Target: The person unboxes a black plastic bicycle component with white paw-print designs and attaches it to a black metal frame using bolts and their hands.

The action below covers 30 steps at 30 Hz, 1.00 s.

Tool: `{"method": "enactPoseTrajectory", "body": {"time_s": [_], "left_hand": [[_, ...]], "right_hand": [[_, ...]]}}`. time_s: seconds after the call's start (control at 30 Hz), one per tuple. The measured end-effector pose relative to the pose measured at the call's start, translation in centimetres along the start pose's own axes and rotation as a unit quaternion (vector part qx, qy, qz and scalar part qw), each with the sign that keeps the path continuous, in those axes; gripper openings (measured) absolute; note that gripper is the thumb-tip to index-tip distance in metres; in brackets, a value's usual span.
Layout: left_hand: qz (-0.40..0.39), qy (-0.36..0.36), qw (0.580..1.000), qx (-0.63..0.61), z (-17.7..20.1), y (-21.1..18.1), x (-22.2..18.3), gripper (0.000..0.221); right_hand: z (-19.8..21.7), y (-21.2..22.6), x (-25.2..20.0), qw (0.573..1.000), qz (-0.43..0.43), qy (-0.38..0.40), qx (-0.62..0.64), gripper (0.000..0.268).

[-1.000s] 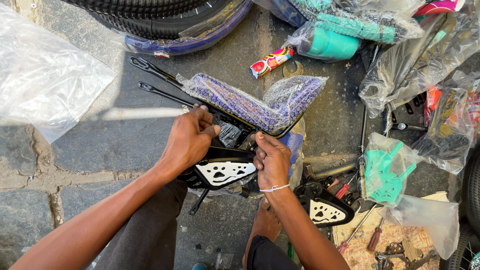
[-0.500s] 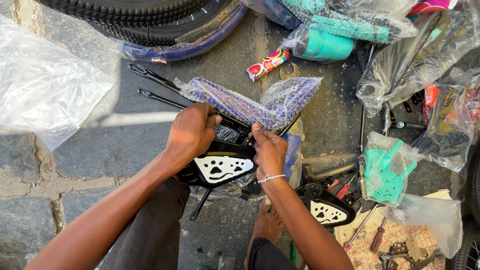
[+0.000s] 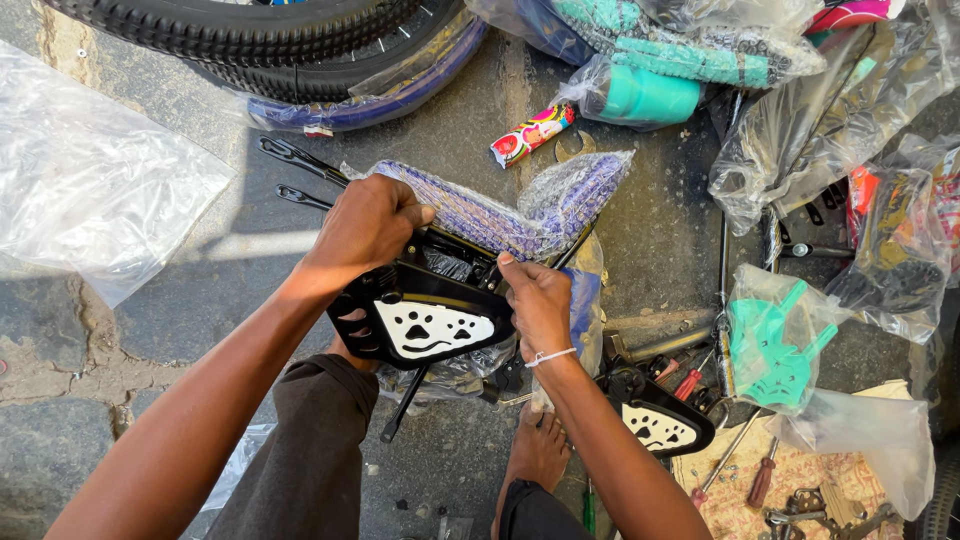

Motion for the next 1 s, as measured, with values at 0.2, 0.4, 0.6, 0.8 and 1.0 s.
{"method": "enactPoseTrajectory", "body": {"time_s": [0.2, 0.4, 0.6, 0.8, 1.0], "left_hand": [[-0.008, -0.026, 1.000, 0.011, -0.4, -0.2, 0.5, 0.035], [-0.020, -0.022, 0.999, 0.044, -1.7, 0.7, 1.6, 0.036], [-0.019, -0.006, 0.999, 0.040, -1.0, 0.2, 0.9, 0.042], [0.014, 0.053, 0.998, -0.009, -3.0, 3.2, -0.6, 0.038], [0.020, -0.032, 0.986, -0.165, -6.6, 4.5, -2.4, 0.032]], "right_hand": [[-0.1, 0.8, 1.5, 0.981, 0.155, -0.051, -0.105, 0.044], [0.0, 3.2, 1.5, 0.908, 0.264, -0.073, -0.316, 0.059], [0.4, 3.9, 1.3, 0.916, 0.271, -0.043, -0.293, 0.056], [1.0, 5.3, 2.1, 0.849, 0.346, -0.101, -0.385, 0.063], [1.9, 7.8, 5.7, 0.850, 0.353, -0.015, -0.391, 0.063]]}}
Point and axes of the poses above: each hand's wrist, its own x-axis towards the middle knuckle, its own z-axis out of the back of the hand, y = z × x, the point moved 7 cm from there along x, towards the middle knuckle, and after that the axes turned 5 degrees about -y, right-handed, at the moved point
